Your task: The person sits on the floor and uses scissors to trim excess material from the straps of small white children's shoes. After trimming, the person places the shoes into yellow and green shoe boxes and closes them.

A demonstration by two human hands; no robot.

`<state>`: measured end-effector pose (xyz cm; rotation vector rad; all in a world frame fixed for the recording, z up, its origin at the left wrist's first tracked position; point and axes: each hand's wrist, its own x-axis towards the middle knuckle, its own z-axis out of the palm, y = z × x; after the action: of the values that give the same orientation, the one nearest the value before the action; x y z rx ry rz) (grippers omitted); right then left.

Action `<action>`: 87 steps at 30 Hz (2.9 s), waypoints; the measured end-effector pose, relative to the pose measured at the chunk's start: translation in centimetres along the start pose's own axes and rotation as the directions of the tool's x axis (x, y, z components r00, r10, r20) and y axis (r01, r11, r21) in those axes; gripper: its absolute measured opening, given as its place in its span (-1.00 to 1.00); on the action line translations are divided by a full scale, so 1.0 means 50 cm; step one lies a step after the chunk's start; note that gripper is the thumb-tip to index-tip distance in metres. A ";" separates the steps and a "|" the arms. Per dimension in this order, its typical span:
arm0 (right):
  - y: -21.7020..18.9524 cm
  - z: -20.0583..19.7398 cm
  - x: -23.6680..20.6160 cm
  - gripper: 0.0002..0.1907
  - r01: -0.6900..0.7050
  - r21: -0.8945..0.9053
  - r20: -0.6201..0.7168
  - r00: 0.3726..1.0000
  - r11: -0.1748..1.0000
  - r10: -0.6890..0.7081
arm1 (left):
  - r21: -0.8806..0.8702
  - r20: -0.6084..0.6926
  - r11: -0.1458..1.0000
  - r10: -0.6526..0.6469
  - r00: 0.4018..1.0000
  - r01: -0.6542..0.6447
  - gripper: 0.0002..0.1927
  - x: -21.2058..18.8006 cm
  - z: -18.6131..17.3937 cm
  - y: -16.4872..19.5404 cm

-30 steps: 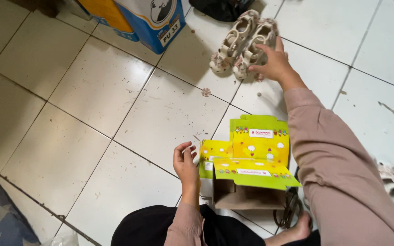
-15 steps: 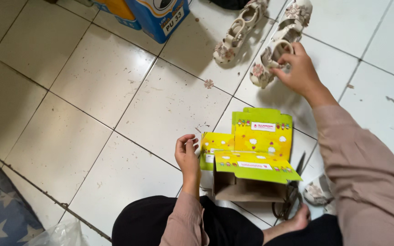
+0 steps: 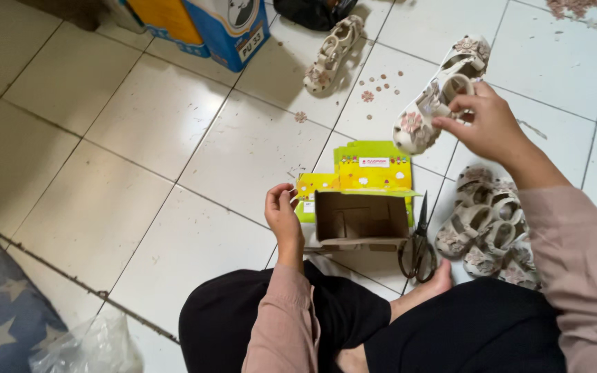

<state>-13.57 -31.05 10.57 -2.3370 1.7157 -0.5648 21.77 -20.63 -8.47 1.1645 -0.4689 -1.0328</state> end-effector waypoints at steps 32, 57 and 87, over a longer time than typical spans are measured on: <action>-0.046 0.474 0.632 -0.41 -0.004 0.073 0.250 0.968 0.997 -0.015 | 0.122 -0.123 0.987 -0.090 0.988 0.105 -0.84 0.102 0.030 -0.047; -0.172 -0.078 -0.393 -0.38 -0.518 0.834 0.494 0.854 -0.190 -0.163 | -0.080 -0.097 0.994 0.065 0.993 -0.072 -0.85 0.022 -0.017 0.022; -0.181 0.090 -0.485 -0.57 -0.520 0.807 0.500 0.854 -0.281 -0.143 | -0.235 0.623 0.843 -0.251 0.741 0.483 0.01 -0.349 0.049 0.106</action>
<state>-10.08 -5.60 5.14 -0.6627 0.6121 -0.8011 13.58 -6.87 0.61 0.5750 -0.4735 -1.7709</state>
